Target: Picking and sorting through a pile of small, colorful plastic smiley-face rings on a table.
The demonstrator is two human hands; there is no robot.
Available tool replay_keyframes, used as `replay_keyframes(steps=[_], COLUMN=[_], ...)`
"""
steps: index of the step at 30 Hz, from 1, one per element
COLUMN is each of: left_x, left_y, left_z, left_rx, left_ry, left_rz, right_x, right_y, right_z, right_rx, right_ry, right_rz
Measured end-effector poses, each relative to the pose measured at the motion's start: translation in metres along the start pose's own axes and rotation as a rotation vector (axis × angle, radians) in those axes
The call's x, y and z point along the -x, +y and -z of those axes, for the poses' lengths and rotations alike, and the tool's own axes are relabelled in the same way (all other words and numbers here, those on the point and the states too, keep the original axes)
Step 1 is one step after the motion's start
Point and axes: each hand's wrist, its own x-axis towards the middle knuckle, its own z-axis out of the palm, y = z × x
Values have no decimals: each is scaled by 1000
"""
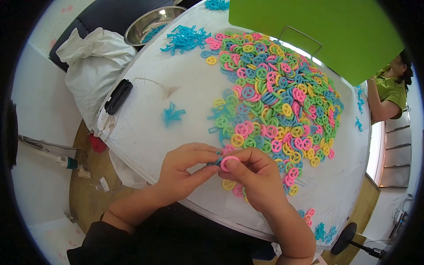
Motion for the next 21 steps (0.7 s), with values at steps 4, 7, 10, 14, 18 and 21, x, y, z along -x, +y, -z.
replay_keyframes(steps=[4, 7, 10, 14, 18, 21], left_x=[5, 6, 7, 4, 4, 0], left_y=[6, 9, 10, 13, 18, 19], left_z=[-9, -10, -11, -9, 1, 8], left_rx=[-147, -286, -419, -409, -316, -122], left_ry=[121, 137, 126, 110, 36, 42], left_rz=[-37, -137, -249, -177, -7, 103], right_x=[-1, 2, 2, -1, 4, 7], right_y=[9, 14, 20, 11, 12, 6], right_z=[2, 2, 0, -15, -2, 0], right_rx=[-107, -113, -84, 46, 292, 457], right_ry=[31, 48, 84, 158, 59, -6], right_rz=[-6, 24, 48, 157, 274, 326])
